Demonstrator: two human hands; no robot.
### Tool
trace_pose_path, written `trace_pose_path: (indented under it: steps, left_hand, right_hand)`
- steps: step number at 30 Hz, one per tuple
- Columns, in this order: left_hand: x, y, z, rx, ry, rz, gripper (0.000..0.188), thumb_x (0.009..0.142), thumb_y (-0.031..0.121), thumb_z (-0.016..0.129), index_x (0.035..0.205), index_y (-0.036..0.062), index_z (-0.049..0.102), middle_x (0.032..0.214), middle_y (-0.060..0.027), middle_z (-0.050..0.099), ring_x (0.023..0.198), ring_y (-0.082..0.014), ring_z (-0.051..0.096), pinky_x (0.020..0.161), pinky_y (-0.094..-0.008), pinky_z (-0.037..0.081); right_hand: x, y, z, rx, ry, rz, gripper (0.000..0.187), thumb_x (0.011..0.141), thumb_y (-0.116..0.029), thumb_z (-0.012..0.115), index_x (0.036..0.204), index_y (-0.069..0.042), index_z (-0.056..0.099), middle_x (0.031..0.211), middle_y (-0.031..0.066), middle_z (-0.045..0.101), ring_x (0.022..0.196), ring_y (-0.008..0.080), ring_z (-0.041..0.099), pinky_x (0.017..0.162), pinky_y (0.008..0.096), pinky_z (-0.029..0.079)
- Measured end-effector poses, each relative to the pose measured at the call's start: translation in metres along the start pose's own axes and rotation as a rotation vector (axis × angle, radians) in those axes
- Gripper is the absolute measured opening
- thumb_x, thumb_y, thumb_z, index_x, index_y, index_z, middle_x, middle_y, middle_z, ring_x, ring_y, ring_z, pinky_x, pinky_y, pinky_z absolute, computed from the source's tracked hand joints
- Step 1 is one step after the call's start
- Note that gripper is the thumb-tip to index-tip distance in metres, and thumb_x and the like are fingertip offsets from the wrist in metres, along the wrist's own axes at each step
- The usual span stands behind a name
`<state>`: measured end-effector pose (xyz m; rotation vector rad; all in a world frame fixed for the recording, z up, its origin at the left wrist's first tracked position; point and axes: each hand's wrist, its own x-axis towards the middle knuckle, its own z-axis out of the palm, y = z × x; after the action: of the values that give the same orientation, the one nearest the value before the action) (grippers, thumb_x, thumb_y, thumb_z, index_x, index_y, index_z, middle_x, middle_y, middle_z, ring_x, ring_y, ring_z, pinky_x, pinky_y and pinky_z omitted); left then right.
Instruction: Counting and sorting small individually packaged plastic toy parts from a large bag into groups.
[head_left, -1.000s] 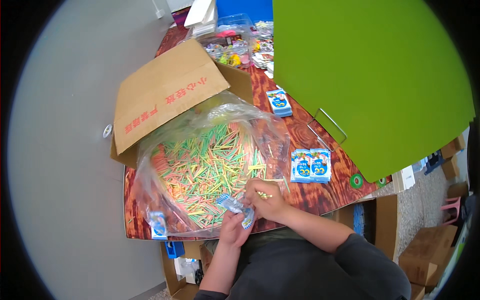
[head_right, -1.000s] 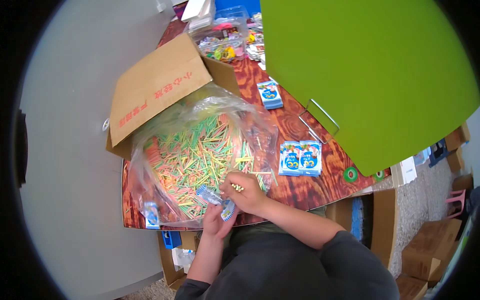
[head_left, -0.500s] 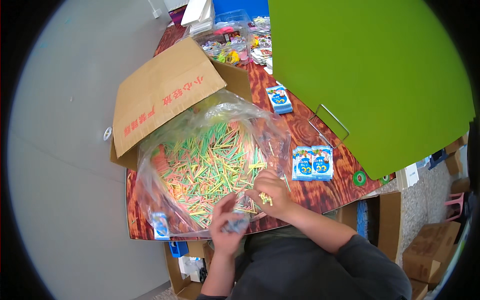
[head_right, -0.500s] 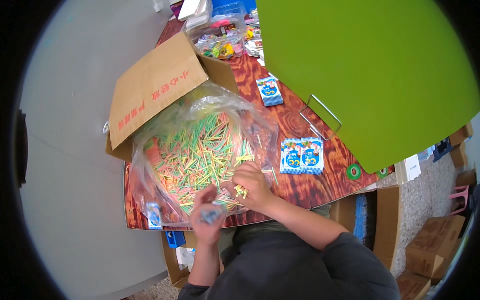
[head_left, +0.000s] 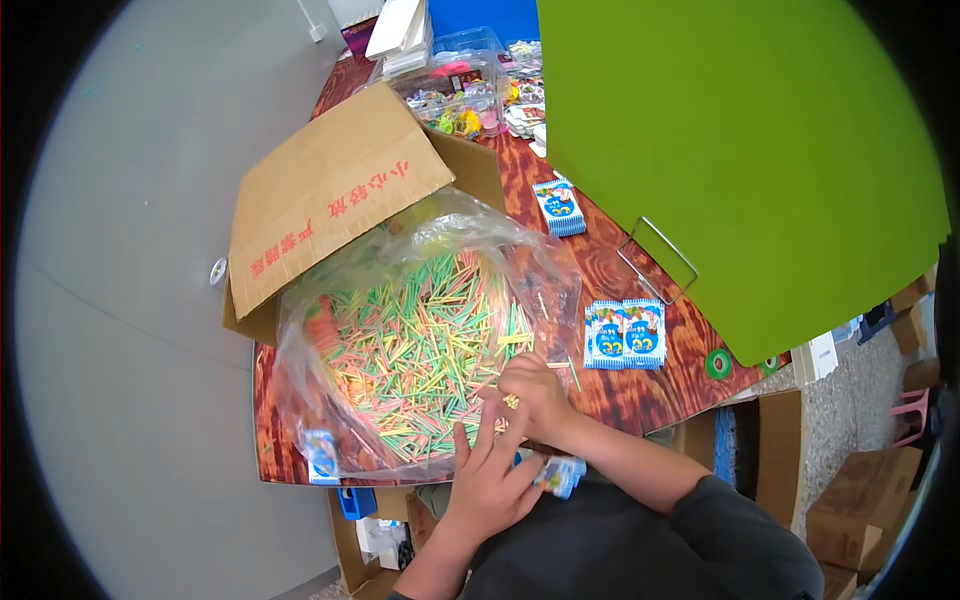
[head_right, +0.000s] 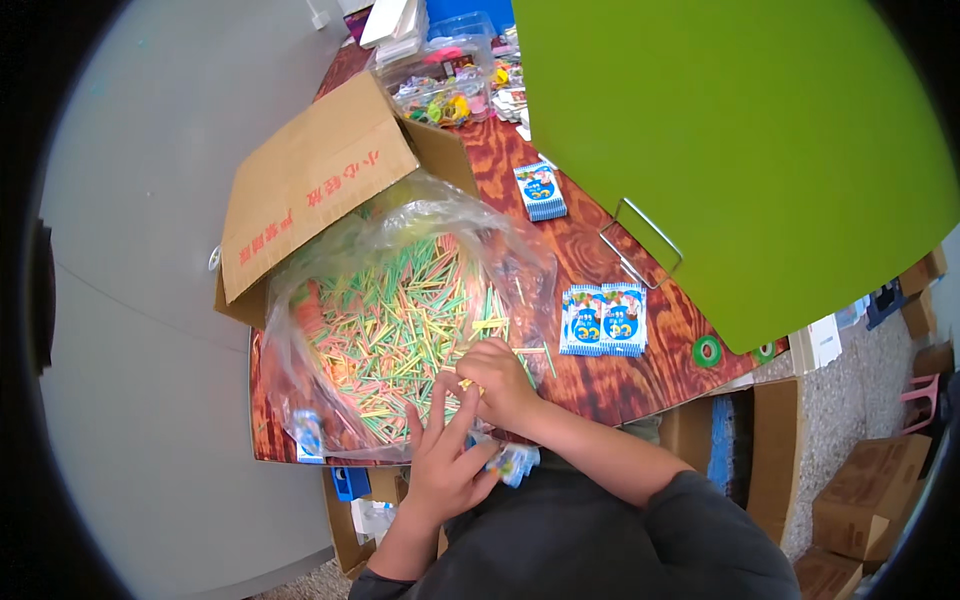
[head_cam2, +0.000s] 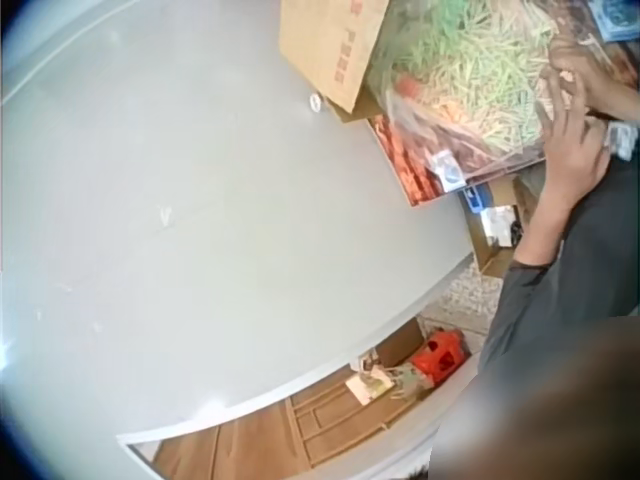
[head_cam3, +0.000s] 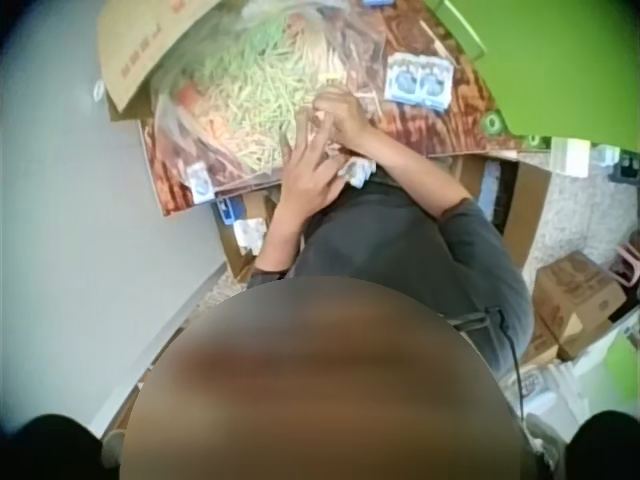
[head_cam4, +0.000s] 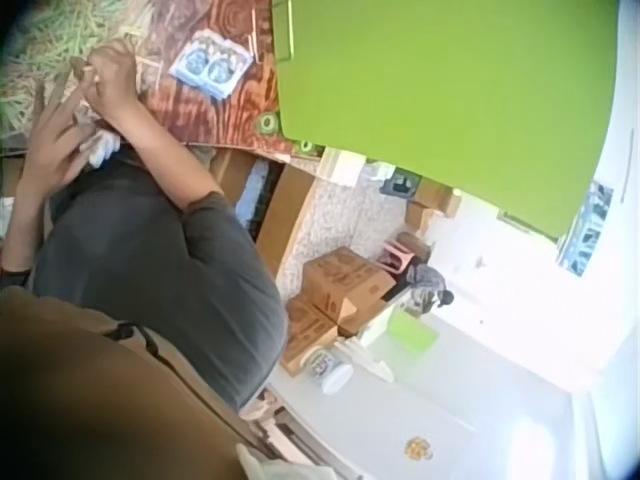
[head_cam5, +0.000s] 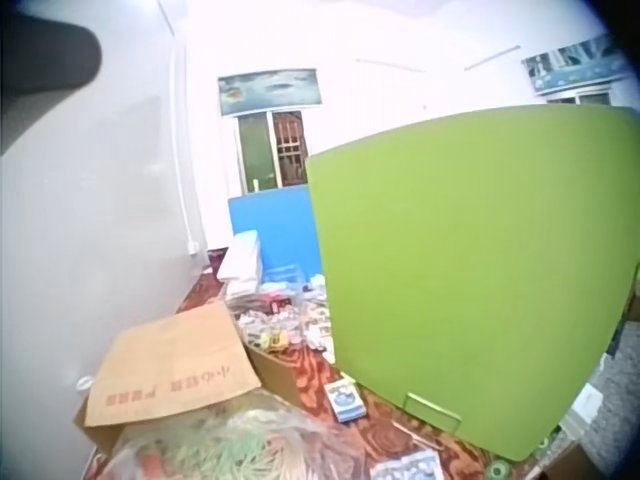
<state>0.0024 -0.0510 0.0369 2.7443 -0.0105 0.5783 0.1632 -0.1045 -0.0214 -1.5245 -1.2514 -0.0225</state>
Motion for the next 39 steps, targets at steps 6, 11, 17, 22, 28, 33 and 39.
trace_pose_path:
  steps: [6, 11, 17, 22, 28, 33, 39]
  left_hand:
    - [0.002, -0.002, 0.000, -0.058, -0.028, -0.023, 0.021, 0.069, 0.020, 0.077, 0.088, 0.0152, 0.069, 0.147, -0.0185, 0.046, 0.143, -0.0482, 0.026, 0.115, -0.0638, 0.008]
    - [-0.002, -0.022, 0.011, -1.057, 0.435, -0.450, 0.038, 0.075, 0.017, 0.072, 0.110, 0.0036, 0.063, 0.146, -0.0235, 0.045, 0.141, -0.0382, 0.036, 0.116, -0.0523, 0.023]
    - [-0.010, -0.042, 0.048, -2.170, 0.402, -0.681, 0.039, 0.079, 0.013, 0.068, 0.113, -0.0025, 0.057, 0.106, -0.0095, 0.060, 0.100, -0.0204, 0.058, 0.088, -0.0368, 0.048]
    - [-0.005, -0.035, 0.039, -2.222, 0.367, -0.698, 0.036, 0.078, 0.014, 0.069, 0.108, -0.0015, 0.058, 0.106, -0.0103, 0.060, 0.100, -0.0214, 0.058, 0.087, -0.0353, 0.048]
    - [-0.009, -0.036, 0.038, -2.057, 0.378, -0.627, 0.042, 0.078, 0.015, 0.070, 0.115, -0.0021, 0.057, 0.111, -0.0104, 0.061, 0.105, -0.0216, 0.059, 0.094, -0.0351, 0.046]
    - [-0.020, -0.036, 0.031, -1.588, 0.422, -0.732, 0.040, 0.078, 0.006, 0.072, 0.115, -0.0021, 0.058, 0.111, -0.0085, 0.062, 0.103, -0.0181, 0.060, 0.093, -0.0336, 0.047]
    - [-0.039, -0.044, 0.025, -1.356, 0.356, -0.759, 0.040, 0.077, -0.005, 0.074, 0.114, -0.0039, 0.060, 0.113, -0.0092, 0.061, 0.101, -0.0170, 0.061, 0.088, -0.0296, 0.051]
  right_hand:
    - [0.006, -0.005, -0.008, 0.006, 0.032, -0.061, 0.021, 0.076, -0.012, 0.075, 0.070, -0.004, 0.056, 0.069, 0.0091, 0.056, 0.069, 0.0297, 0.055, 0.070, 0.0403, 0.042]
    - [0.013, -0.022, -0.014, 0.043, 0.070, -0.078, 0.018, 0.078, -0.009, 0.074, 0.069, -0.004, 0.059, 0.068, 0.0093, 0.055, 0.069, 0.0282, 0.054, 0.068, 0.0390, 0.041]
    - [0.016, -0.029, -0.009, 0.089, 0.078, -0.114, 0.016, 0.079, -0.007, 0.073, 0.069, -0.005, 0.062, 0.068, 0.0072, 0.057, 0.069, 0.0260, 0.055, 0.069, 0.0377, 0.042]
    - [0.015, -0.029, -0.010, 0.107, 0.079, -0.111, 0.014, 0.078, -0.008, 0.074, 0.070, -0.005, 0.062, 0.068, 0.0070, 0.056, 0.069, 0.0265, 0.055, 0.070, 0.0377, 0.042]
    - [0.015, -0.031, -0.007, 0.125, 0.093, -0.116, 0.019, 0.077, -0.009, 0.076, 0.069, -0.005, 0.060, 0.068, 0.0076, 0.055, 0.068, 0.0276, 0.055, 0.069, 0.0381, 0.042]
    - [0.017, -0.034, -0.012, 0.119, 0.073, -0.124, 0.021, 0.078, -0.010, 0.076, 0.068, -0.005, 0.058, 0.068, 0.0079, 0.054, 0.068, 0.0278, 0.054, 0.069, 0.0382, 0.042]
    - [0.020, -0.034, -0.013, 0.092, 0.118, -0.151, 0.023, 0.078, -0.008, 0.076, 0.067, -0.004, 0.056, 0.068, 0.0084, 0.054, 0.067, 0.0278, 0.054, 0.068, 0.0377, 0.041]
